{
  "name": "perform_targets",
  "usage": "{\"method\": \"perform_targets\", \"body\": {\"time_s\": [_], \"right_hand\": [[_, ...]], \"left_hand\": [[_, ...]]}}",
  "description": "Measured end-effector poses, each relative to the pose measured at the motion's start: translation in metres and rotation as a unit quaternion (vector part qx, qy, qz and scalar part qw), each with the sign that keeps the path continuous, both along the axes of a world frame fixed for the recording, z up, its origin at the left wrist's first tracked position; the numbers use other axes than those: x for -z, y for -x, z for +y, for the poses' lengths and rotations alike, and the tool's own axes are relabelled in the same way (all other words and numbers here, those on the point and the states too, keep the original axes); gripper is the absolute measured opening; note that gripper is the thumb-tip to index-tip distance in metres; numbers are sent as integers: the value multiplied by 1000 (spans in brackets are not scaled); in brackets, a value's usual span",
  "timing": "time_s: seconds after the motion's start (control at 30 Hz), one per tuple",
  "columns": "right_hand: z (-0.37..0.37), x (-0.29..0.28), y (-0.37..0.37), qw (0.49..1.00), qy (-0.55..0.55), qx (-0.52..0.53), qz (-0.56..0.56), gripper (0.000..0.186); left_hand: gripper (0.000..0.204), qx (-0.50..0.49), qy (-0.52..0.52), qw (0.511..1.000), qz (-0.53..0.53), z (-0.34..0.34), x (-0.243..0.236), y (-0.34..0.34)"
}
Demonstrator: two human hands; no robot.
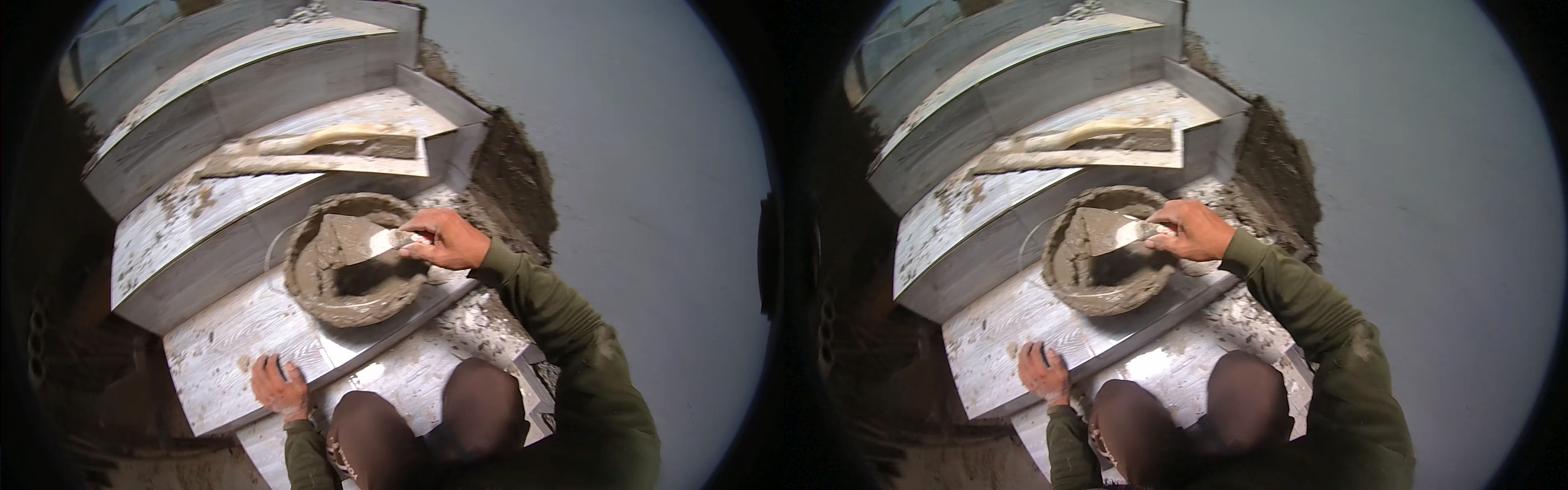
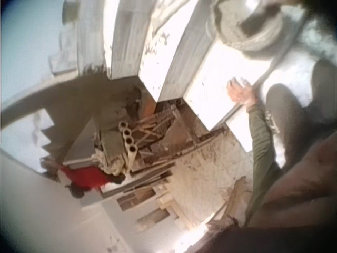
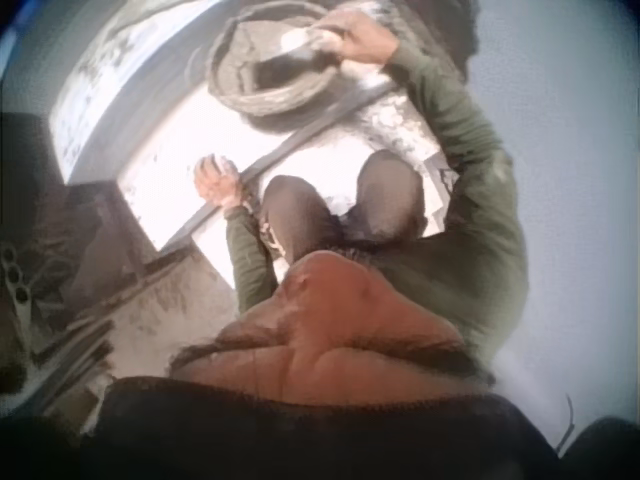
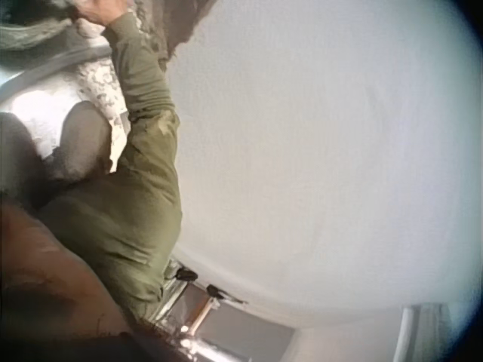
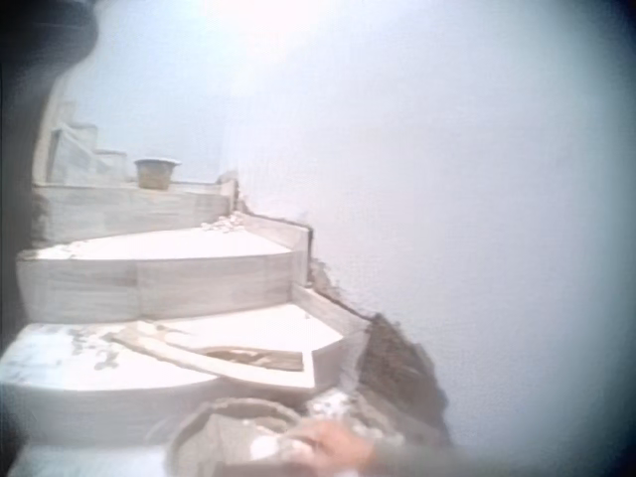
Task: The person applies mortar to the side of a staircase using a trowel and a wooden board to smooth the surface.
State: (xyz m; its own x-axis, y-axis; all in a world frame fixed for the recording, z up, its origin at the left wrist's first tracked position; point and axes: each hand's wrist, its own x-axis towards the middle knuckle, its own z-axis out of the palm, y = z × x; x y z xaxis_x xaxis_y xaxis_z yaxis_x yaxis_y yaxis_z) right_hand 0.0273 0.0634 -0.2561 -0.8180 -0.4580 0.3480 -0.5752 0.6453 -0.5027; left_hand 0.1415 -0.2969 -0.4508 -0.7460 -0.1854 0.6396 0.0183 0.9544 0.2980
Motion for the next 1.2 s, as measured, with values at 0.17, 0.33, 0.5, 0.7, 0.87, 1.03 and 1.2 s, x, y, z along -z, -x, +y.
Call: {"method": "perform_targets", "body": {"time_s": [0.17, 0.33, 0.5, 0.7, 0.87, 1.03, 1.2], "right_hand": [[38, -19, -35, 996, 7, 85, -18, 38], [76, -37, -67, 989, 34, 135, -47, 33], [114, -36, -81, 962, 108, 183, -172, 33], [184, -32, -28, 880, -33, 445, -164, 48], [170, -49, -45, 849, -155, 493, -113, 46], [156, -58, -64, 870, -183, 453, -68, 41], [149, -58, -38, 868, -293, 395, -65, 35]], "left_hand": [[42, 4, 9, 1000, -2, 7, -3, 2], [43, 10, 8, 1000, -10, 7, -3, 1], [45, 13, 4, 1000, -13, 4, -5, 0], [44, 9, 5, 1000, -14, 7, -5, 1], [42, 3, 4, 1000, -14, 4, -6, 1], [42, -2, 2, 1000, -16, 5, -4, 1], [42, 3, -4, 1000, -10, 4, -3, 1]]}}
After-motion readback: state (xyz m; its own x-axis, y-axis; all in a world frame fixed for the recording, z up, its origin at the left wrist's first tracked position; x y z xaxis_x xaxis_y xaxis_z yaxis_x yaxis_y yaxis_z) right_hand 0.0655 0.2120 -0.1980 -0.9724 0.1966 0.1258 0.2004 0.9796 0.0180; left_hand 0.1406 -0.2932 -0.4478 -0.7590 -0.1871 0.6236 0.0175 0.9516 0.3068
